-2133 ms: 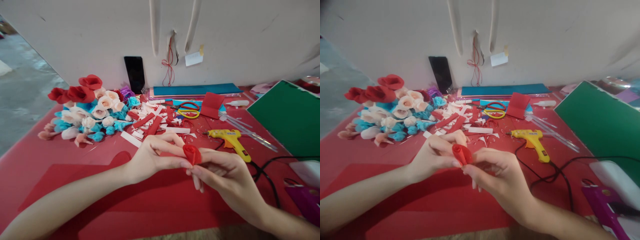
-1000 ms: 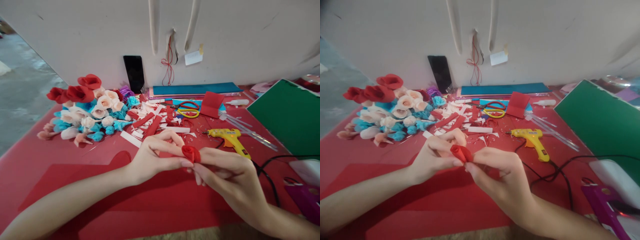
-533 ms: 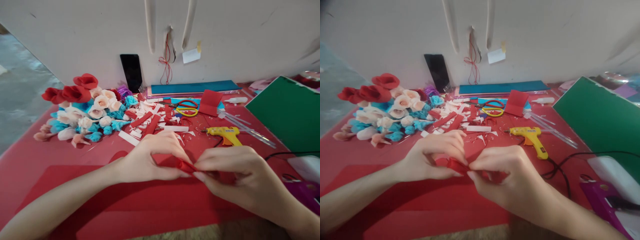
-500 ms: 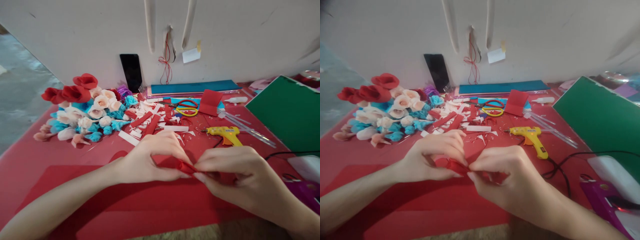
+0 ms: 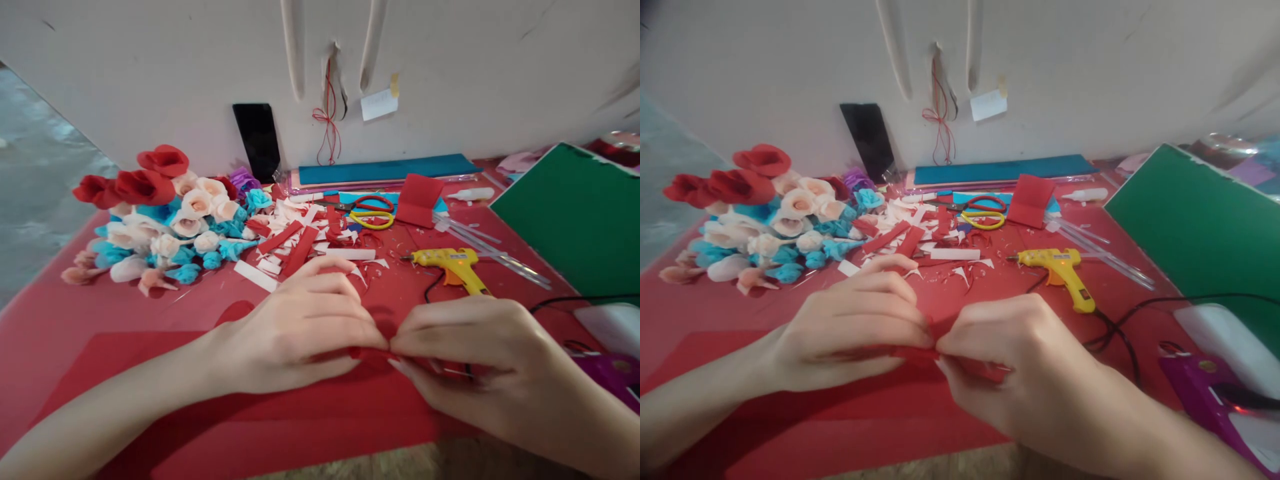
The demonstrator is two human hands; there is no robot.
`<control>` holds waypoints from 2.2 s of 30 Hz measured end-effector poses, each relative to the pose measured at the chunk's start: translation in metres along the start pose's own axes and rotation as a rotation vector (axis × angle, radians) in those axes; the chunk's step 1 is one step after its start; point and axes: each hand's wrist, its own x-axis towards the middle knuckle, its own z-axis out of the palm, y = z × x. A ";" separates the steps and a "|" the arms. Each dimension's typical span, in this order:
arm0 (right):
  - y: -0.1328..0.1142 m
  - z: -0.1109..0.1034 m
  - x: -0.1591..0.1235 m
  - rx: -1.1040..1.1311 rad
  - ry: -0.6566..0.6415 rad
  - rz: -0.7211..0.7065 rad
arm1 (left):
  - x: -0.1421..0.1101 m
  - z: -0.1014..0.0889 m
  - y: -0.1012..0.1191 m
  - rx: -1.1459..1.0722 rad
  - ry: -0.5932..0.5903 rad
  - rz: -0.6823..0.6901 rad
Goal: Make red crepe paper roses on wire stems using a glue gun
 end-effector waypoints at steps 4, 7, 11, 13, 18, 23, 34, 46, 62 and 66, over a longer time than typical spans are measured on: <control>-0.001 0.000 -0.001 -0.044 -0.001 -0.012 | -0.003 0.001 -0.003 0.012 0.009 0.048; -0.001 0.001 -0.002 -0.043 -0.001 -0.005 | -0.003 0.001 -0.002 0.026 0.018 0.051; 0.000 0.000 -0.002 0.009 -0.031 0.035 | -0.001 0.000 0.001 0.047 0.024 0.049; 0.000 -0.001 -0.002 0.035 -0.052 0.062 | -0.001 0.000 0.002 0.054 0.015 0.035; 0.000 0.000 -0.002 0.105 -0.070 0.098 | -0.001 0.000 0.002 0.053 -0.005 0.033; 0.002 0.000 0.001 0.095 -0.110 0.086 | -0.001 -0.002 0.001 0.115 -0.027 0.067; 0.000 0.000 -0.001 0.098 -0.112 0.102 | 0.000 -0.001 0.000 0.115 0.033 0.081; -0.004 -0.001 -0.002 0.010 -0.049 0.015 | 0.003 -0.005 0.002 0.210 0.018 0.150; -0.001 -0.003 0.002 0.115 -0.053 0.114 | 0.002 -0.007 0.002 0.250 0.040 0.193; -0.001 0.000 0.005 0.098 -0.042 0.153 | -0.001 -0.004 0.001 0.277 0.074 0.201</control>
